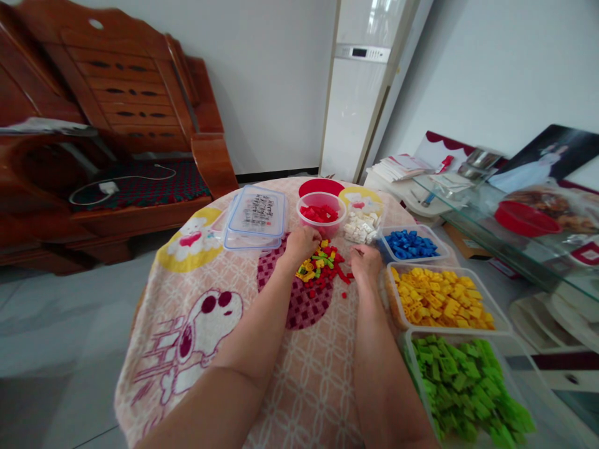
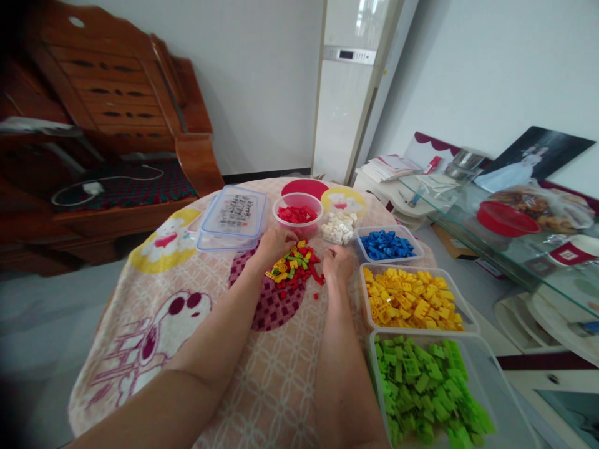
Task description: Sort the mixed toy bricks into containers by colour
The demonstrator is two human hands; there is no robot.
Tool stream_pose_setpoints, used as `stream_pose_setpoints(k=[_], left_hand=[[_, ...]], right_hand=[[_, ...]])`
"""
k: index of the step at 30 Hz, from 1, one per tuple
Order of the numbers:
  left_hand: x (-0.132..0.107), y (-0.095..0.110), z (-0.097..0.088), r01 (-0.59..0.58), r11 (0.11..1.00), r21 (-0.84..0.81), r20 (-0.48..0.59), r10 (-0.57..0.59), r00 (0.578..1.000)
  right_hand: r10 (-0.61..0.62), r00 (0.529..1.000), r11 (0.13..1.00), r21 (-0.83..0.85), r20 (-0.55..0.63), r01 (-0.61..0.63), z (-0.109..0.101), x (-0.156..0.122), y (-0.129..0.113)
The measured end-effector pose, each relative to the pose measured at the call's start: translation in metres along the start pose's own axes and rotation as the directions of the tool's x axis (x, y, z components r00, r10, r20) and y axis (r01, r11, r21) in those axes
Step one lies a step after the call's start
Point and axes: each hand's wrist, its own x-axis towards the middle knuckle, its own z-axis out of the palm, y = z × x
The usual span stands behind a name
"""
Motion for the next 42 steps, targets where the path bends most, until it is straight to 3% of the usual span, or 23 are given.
stream_pose_setpoints(k=[11, 15, 18, 21, 25, 28, 31, 34, 37, 40, 42], left_hand=[[-0.005, 0.014, 0.005, -0.034, 0.999, 0.006, -0.002, 0.034, 0.999], [-0.007, 0.019, -0.007, -0.048, 0.999, 0.017, -0.008, 0.048, 0.999], [-0.01, 0.024, -0.026, -0.088, 0.994, -0.07, -0.019, 0.086, 0.996], [-0.011, 0.028, -0.039, -0.133, 0.956, -0.26, -0.118, 0.105, 0.987], [-0.006, 0.025, -0.035, -0.111, 0.89, -0.441, -0.317, -0.039, 0.948], [-0.002, 0.018, -0.026, -0.127, 0.875, -0.467, -0.381, -0.07, 0.922], [-0.002, 0.018, -0.026, -0.164, 0.902, -0.4, -0.418, -0.02, 0.908], [-0.006, 0.024, -0.033, -0.201, 0.925, -0.323, -0.385, 0.066, 0.921], [-0.009, 0.029, -0.035, -0.234, 0.936, -0.262, -0.29, 0.156, 0.944], [-0.007, 0.028, -0.029, -0.244, 0.952, -0.184, -0.19, 0.209, 0.959], [-0.006, 0.026, -0.023, -0.236, 0.963, -0.128, -0.134, 0.219, 0.967]], right_hand=[[-0.031, 0.999, 1.0, -0.003, -0.008, 0.031, 0.002, 0.001, 0.001], [-0.036, 0.999, 0.999, -0.026, -0.008, 0.036, 0.0, 0.0, 0.0], [-0.017, 1.0, 1.0, -0.017, 0.0, 0.017, 0.0, 0.0, -0.002], [-0.001, 1.0, 1.0, -0.002, 0.0, 0.001, 0.002, 0.0, -0.002], [-0.003, 1.0, 1.0, 0.006, 0.003, 0.003, 0.001, 0.0, -0.002], [-0.015, 1.0, 0.999, -0.034, -0.007, 0.014, 0.0, -0.002, -0.003], [-0.105, 0.994, 0.993, -0.043, 0.0, 0.105, 0.001, -0.005, -0.008], [-0.267, 0.961, 0.963, 0.047, 0.067, 0.265, 0.01, -0.009, -0.014], [-0.416, 0.899, 0.907, 0.138, 0.134, 0.399, 0.019, -0.013, -0.018], [-0.455, 0.863, 0.888, 0.179, 0.218, 0.423, 0.022, -0.016, -0.021], [-0.424, 0.869, 0.903, 0.185, 0.254, 0.387, 0.018, -0.017, -0.021]])
